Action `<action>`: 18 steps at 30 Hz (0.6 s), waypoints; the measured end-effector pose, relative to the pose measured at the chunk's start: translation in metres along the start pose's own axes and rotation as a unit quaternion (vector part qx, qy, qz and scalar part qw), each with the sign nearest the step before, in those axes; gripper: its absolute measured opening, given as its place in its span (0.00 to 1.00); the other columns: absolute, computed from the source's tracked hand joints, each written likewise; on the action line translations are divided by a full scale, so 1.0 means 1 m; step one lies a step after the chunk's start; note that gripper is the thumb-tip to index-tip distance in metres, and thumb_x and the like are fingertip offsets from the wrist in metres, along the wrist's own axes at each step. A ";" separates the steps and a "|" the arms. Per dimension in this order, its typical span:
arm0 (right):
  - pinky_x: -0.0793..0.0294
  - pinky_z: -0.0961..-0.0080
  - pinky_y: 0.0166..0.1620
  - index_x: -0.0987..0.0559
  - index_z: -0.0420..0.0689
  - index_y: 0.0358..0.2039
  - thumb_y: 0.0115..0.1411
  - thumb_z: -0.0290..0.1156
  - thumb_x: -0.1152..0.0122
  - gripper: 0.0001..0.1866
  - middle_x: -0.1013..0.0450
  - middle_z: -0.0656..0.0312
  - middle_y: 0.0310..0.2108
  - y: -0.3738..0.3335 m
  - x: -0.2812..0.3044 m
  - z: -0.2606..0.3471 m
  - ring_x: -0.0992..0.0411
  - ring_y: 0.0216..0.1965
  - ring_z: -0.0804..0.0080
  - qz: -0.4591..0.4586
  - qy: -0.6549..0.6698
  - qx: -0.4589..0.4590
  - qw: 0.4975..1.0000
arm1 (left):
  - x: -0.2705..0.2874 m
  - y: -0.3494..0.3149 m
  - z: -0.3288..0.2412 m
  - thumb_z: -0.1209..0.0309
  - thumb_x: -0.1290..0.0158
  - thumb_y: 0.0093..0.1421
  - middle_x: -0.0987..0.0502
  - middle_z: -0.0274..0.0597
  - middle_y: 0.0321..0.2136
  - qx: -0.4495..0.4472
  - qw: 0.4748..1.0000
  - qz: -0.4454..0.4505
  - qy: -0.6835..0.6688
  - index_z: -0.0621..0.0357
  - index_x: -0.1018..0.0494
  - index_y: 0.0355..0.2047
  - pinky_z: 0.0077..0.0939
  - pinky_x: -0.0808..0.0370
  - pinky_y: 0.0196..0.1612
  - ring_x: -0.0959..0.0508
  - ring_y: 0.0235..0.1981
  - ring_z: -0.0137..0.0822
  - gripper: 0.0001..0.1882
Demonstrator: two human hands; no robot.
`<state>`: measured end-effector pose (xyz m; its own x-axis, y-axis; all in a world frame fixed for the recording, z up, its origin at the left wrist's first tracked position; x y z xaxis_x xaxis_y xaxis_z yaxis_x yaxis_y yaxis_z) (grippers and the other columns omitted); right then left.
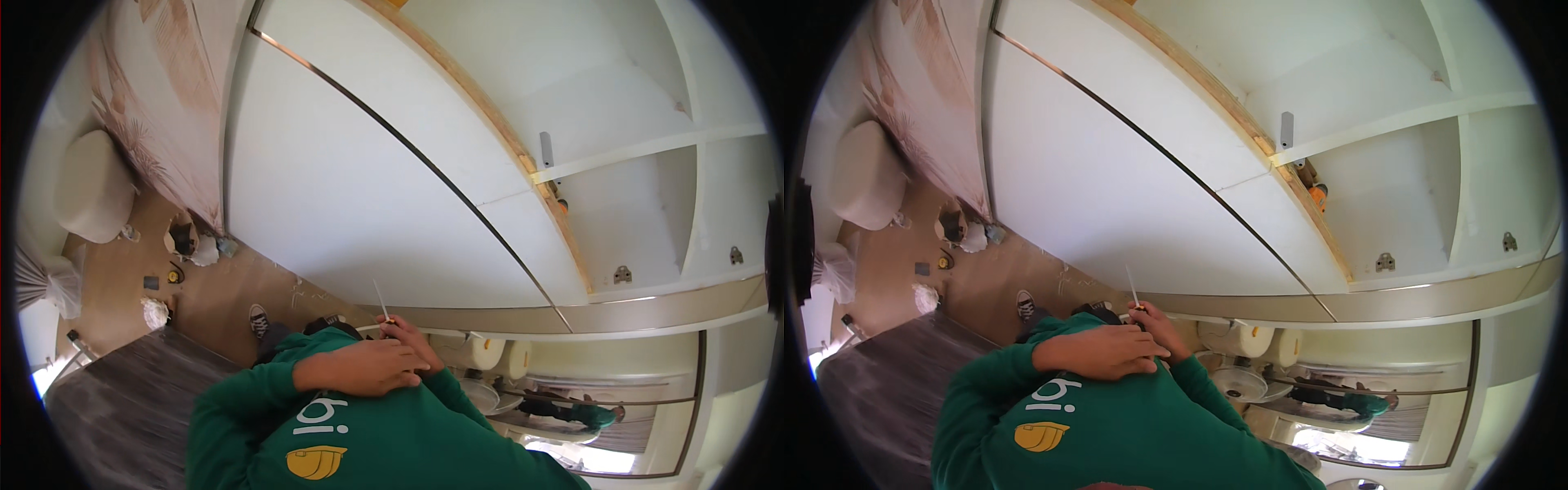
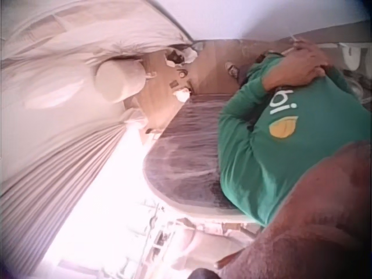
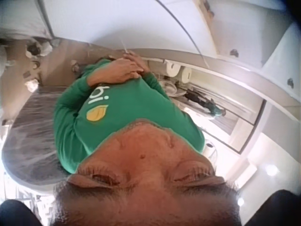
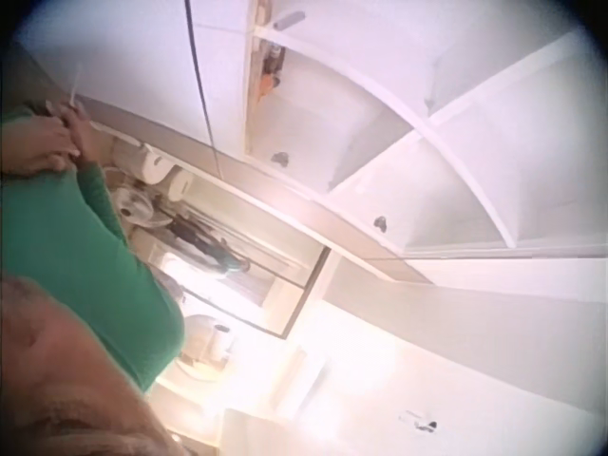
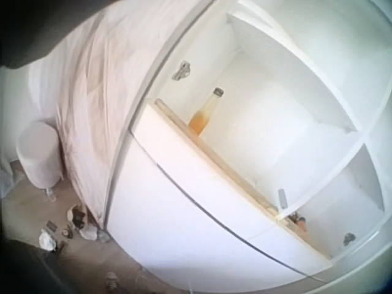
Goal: The person uses a drill, screwdriver, and pry tool to fit a wooden trim piece into a cabinet shelf, then uses an L-square and pencil to mark the shelf.
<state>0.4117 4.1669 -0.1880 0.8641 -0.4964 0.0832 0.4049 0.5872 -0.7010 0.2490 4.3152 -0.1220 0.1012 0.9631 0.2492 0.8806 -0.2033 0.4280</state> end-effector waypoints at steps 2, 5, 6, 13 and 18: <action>0.27 0.80 0.41 0.27 0.39 0.58 0.71 0.36 0.42 0.19 0.27 0.66 0.34 -0.001 -0.001 0.007 0.29 0.36 0.79 0.000 -0.016 0.002 1.000 | 0.002 -0.001 0.002 0.57 0.54 0.74 0.24 0.45 0.45 0.001 1.000 -0.002 -0.002 0.56 0.26 0.59 0.41 0.30 0.58 0.25 0.51 0.45 0.22; 0.27 0.80 0.42 0.29 0.38 0.58 0.71 0.36 0.42 0.20 0.27 0.66 0.35 -0.001 -0.001 0.009 0.29 0.37 0.79 0.004 -0.037 0.009 0.999 | -0.001 -0.002 0.007 0.55 0.53 0.74 0.23 0.45 0.49 -0.019 1.000 -0.009 0.009 0.56 0.24 0.57 0.43 0.26 0.57 0.24 0.53 0.46 0.22; 0.27 0.80 0.43 0.29 0.38 0.58 0.71 0.35 0.42 0.21 0.27 0.65 0.35 -0.002 0.000 0.010 0.28 0.37 0.79 0.006 -0.046 0.009 0.999 | -0.002 -0.002 0.008 0.55 0.53 0.74 0.23 0.45 0.49 -0.024 1.000 -0.013 0.006 0.56 0.24 0.57 0.43 0.26 0.57 0.24 0.53 0.46 0.22; 0.26 0.77 0.44 0.31 0.37 0.59 0.69 0.34 0.40 0.23 0.25 0.63 0.37 -0.010 0.004 0.016 0.27 0.39 0.78 -0.006 -0.106 0.022 0.994 | -0.003 0.001 0.007 0.54 0.54 0.74 0.23 0.44 0.47 -0.030 0.999 -0.002 -0.009 0.56 0.23 0.55 0.41 0.27 0.58 0.24 0.53 0.45 0.22; 0.26 0.79 0.40 0.29 0.38 0.57 0.69 0.33 0.39 0.21 0.26 0.64 0.35 -0.025 0.011 0.031 0.27 0.35 0.80 -0.002 -0.156 0.031 0.987 | 0.007 -0.010 0.008 0.62 0.48 0.68 0.25 0.46 0.44 0.002 0.996 -0.018 0.083 0.56 0.24 0.54 0.40 0.28 0.55 0.24 0.49 0.47 0.18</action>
<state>0.4201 4.1669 -0.1477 0.9085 -0.2833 0.3073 0.4179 0.6290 -0.6555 0.2442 4.3249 -0.1313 -0.0079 0.9272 0.3745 0.8844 -0.1683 0.4353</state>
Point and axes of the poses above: each hand's wrist, its own y-axis towards the middle knuckle, its own x-axis out of the back of the hand, z = x × y, the point moved 2 cm from there along y, towards the middle knuckle
